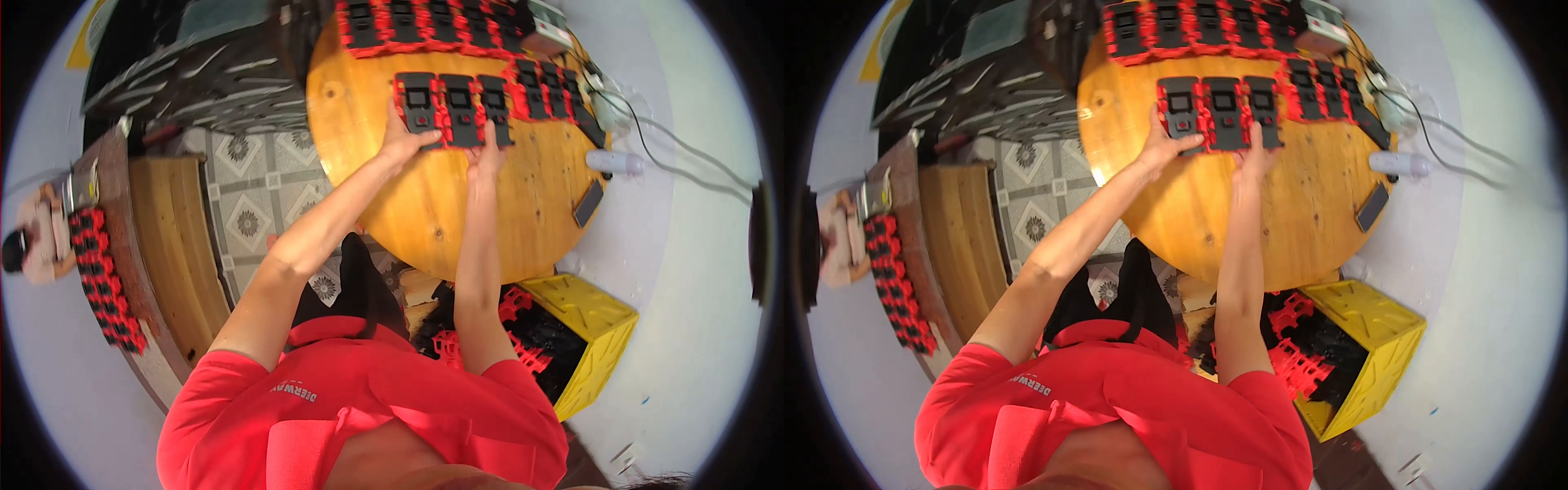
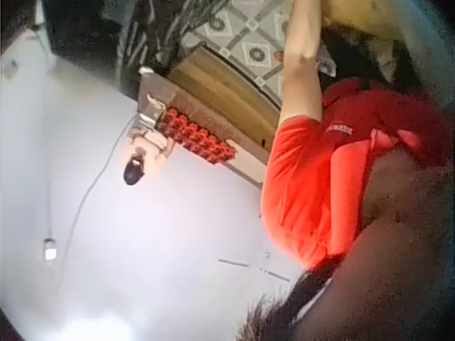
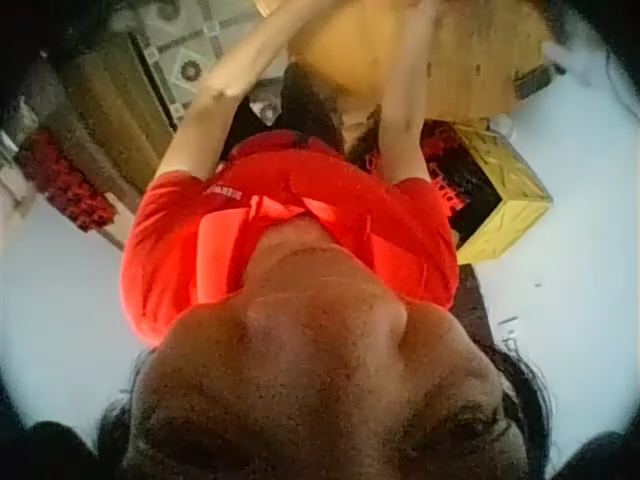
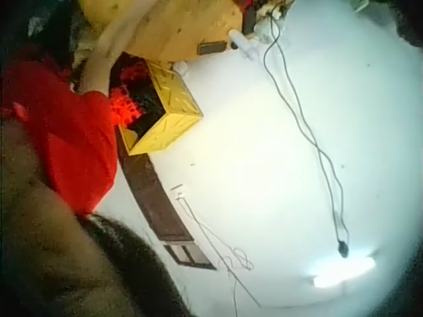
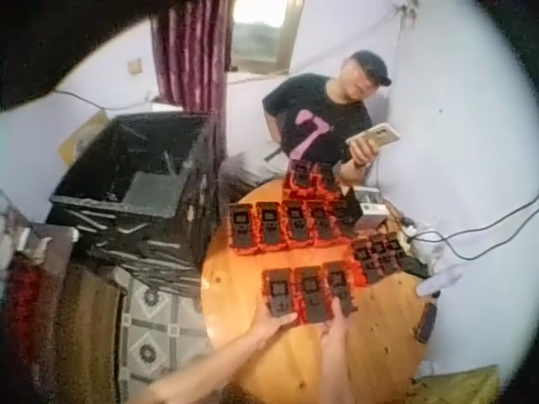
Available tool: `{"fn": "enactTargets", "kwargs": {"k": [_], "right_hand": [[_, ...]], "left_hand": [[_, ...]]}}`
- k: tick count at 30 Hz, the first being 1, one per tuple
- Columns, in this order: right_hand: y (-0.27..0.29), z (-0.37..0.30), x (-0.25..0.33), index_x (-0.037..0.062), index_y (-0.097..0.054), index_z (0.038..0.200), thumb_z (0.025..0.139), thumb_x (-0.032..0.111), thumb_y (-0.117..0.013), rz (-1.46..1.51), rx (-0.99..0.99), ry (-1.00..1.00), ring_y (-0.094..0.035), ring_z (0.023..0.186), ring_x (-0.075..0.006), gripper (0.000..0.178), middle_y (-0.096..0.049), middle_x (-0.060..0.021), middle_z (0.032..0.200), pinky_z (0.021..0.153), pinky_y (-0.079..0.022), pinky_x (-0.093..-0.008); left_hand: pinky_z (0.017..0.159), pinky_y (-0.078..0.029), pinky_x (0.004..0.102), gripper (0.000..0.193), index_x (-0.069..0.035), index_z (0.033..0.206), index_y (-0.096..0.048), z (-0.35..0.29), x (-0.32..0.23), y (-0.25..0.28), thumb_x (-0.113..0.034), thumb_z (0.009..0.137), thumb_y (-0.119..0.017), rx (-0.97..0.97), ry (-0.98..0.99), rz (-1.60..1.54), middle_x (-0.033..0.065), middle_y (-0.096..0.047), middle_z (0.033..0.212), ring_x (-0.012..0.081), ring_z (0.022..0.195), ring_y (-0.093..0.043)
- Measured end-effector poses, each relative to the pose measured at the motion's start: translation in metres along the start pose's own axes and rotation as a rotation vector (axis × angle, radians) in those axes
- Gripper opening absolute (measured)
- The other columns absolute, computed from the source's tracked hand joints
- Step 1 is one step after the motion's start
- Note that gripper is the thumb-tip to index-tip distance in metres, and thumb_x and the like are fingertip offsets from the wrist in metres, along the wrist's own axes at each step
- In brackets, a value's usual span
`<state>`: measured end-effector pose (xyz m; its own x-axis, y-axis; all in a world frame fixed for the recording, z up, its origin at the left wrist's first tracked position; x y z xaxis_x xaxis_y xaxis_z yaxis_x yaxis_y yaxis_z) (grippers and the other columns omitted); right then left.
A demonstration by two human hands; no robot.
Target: The person moves assembled plastic components from a round table onto a counter and gathers plastic pieces from the floor. The person then sits down and assembles red and black plastic parts together by hand, placing the assembled pieces onto the table.
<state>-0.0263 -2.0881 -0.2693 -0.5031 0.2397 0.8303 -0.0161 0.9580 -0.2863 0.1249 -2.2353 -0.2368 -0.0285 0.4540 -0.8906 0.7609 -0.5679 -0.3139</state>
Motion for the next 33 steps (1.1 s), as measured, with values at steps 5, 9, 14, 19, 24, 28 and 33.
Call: {"fn": "enactTargets", "kwargs": {"k": [5,9,14,19,24,28,33], "right_hand": [[-0.032,-0.102,-0.026,0.0088,-0.046,0.13,0.093,0.018,-0.065,-0.056,0.287,0.076,-0.065,0.103,-0.0251,0.043,-0.059,-0.011,0.126,0.083,-0.058,-0.0407],[-0.091,-0.224,-0.095,0.0084,-0.049,0.13,0.097,0.022,-0.059,-0.205,0.585,-0.036,-0.067,0.096,-0.0217,0.037,-0.064,-0.0106,0.118,0.075,-0.059,-0.0354],[-0.197,-0.368,-0.265,0.0142,-0.042,0.134,0.085,0.028,-0.076,-0.553,0.637,-0.364,-0.059,0.067,-0.007,0.061,-0.064,-0.001,0.105,0.041,-0.031,-0.0206],[-0.333,-0.498,-0.435,0.0096,-0.024,0.148,0.079,0.033,-0.081,-0.687,1.042,-0.515,-0.048,0.062,-0.0061,0.092,-0.062,0.0011,0.1,0.048,-0.034,-0.0235],[-0.434,-0.583,-0.552,0.0162,-0.045,0.128,0.081,0.032,-0.079,-0.632,1.143,-0.504,-0.062,0.083,-0.0126,0.06,-0.065,-0.0005,0.107,0.056,-0.048,-0.0299],[-0.482,-0.617,-0.605,0.0145,-0.046,0.126,0.08,0.025,-0.08,-0.666,1.158,-0.481,-0.065,0.086,-0.0165,0.058,-0.065,-0.0041,0.108,0.055,-0.053,-0.0343],[-0.512,-0.629,-0.633,0.0112,-0.047,0.125,0.078,0.021,-0.083,-0.595,1.173,-0.431,-0.065,0.091,-0.0214,0.06,-0.064,-0.0071,0.11,0.06,-0.057,-0.039]], "left_hand": [[0.112,-0.031,0.0391,0.121,-0.002,0.15,-0.01,-0.086,0.004,0.092,-0.009,0.059,-0.089,-0.222,-0.102,-0.013,0.0179,-0.041,0.142,0.029,0.133,-0.039],[0.115,-0.026,0.0399,0.119,-0.01,0.152,-0.004,-0.193,-0.039,0.204,-0.005,0.066,-0.084,-0.375,-0.145,0.009,0.0125,-0.029,0.151,0.025,0.141,-0.026],[0.11,-0.033,0.0378,0.117,-0.01,0.152,-0.001,-0.32,-0.074,0.395,-0.007,0.07,-0.084,-0.842,-0.105,-0.031,0.0128,-0.033,0.145,0.0222,0.133,-0.037],[0.107,-0.036,0.0376,0.113,-0.006,0.15,-0.007,-0.371,-0.077,0.587,-0.016,0.071,-0.087,-1.094,-0.304,-0.183,0.0114,-0.043,0.137,0.0225,0.126,-0.043],[0.098,-0.042,0.0503,0.12,-0.016,0.15,0.0,-0.38,-0.078,0.731,-0.024,0.068,-0.087,-1.173,-0.087,-0.4,0.0134,-0.04,0.142,0.028,0.128,-0.043],[0.094,-0.045,0.0534,0.12,-0.02,0.15,0.002,-0.377,-0.073,0.802,-0.025,0.069,-0.087,-1.17,-0.079,-0.439,0.0134,-0.038,0.143,0.0325,0.127,-0.045],[0.095,-0.044,0.0554,0.12,-0.02,0.15,0.003,-0.364,-0.072,0.841,-0.022,0.07,-0.087,-1.164,-0.084,-0.502,0.0138,-0.038,0.143,0.0327,0.127,-0.046]]}}
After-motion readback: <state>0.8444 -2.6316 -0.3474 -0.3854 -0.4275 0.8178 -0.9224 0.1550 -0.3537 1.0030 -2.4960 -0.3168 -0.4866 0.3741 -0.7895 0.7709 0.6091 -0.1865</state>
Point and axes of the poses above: each hand's wrist, its own z-axis towards the middle knuckle, its own y-axis out of the back of the hand, x = y × z, the point moved 6 cm from there along z, towards the middle knuckle
